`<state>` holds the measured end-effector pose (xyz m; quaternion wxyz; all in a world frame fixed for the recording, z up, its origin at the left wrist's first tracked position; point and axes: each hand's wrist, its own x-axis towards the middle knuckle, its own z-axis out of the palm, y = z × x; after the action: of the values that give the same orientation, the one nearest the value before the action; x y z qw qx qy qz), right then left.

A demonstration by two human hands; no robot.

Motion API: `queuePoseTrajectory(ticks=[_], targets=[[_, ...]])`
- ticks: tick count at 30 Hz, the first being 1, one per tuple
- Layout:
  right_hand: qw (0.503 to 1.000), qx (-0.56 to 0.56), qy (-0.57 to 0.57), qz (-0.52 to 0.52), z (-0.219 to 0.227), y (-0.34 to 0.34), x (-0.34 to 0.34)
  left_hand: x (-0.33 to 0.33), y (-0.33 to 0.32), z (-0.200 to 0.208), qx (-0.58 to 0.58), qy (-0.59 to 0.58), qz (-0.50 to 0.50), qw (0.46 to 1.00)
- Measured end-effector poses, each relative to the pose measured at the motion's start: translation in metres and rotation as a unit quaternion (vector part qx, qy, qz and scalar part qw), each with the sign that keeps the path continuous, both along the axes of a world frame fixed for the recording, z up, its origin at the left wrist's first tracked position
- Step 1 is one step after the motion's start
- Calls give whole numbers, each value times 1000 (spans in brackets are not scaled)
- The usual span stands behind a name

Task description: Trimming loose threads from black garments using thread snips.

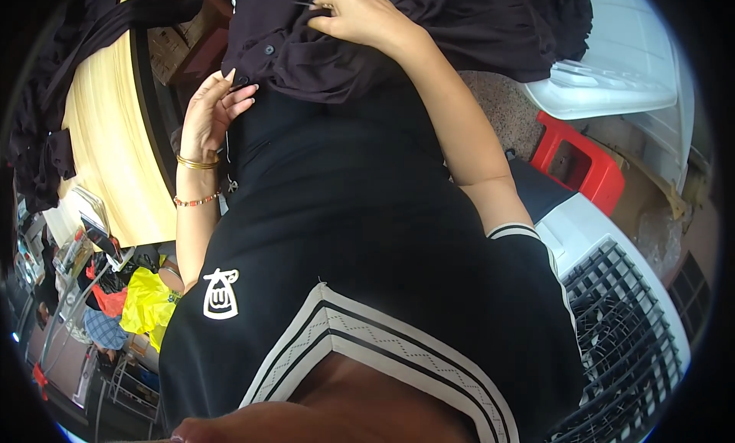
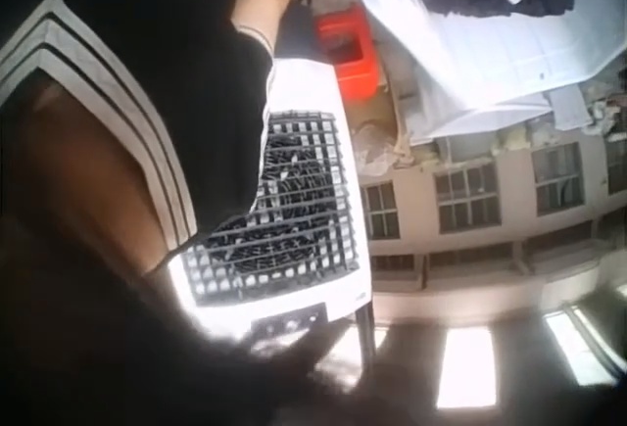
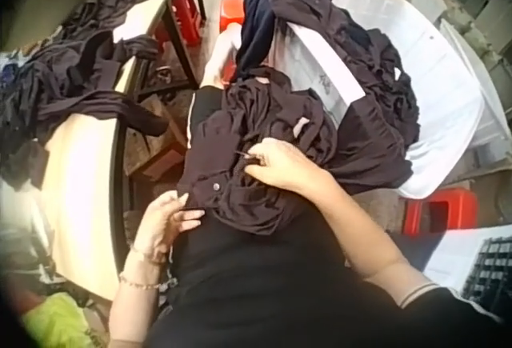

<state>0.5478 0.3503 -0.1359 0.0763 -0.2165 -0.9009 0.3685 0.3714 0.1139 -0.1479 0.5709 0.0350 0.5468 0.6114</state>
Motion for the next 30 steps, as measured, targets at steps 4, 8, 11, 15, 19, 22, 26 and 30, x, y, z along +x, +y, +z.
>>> queuePoseTrajectory(ticks=[4, 8, 11, 15, 19, 22, 26, 30], targets=[[994, -57, 93, -12, 13, -3, 9, -3, -1, 0, 85, 11, 153, 984], [830, -170, 518, 117, 44, 16, 13, -23, 30, 32, 180, 15, 165, 970], [956, 110, 270, -41, 134, 1, 60, -39, 63, 67, 335, -25, 131, 933], [961, 46, 271, 34, 174, -31, 80, -41, 100, 132, 424, -109, 35, 899], [946, -117, 141, 268, 144, -54, 64, -14, 116, 143, 375, -165, -66, 910], [938, -146, 98, 300, 108, -79, 51, -12, 105, 114, 252, -46, -109, 961], [970, -155, 93, 164, 117, -45, 49, -5, 83, 93, 214, -14, -110, 971], [976, -112, 184, 26, 117, -34, 39, -8, 71, 92, 181, 8, -58, 982]])
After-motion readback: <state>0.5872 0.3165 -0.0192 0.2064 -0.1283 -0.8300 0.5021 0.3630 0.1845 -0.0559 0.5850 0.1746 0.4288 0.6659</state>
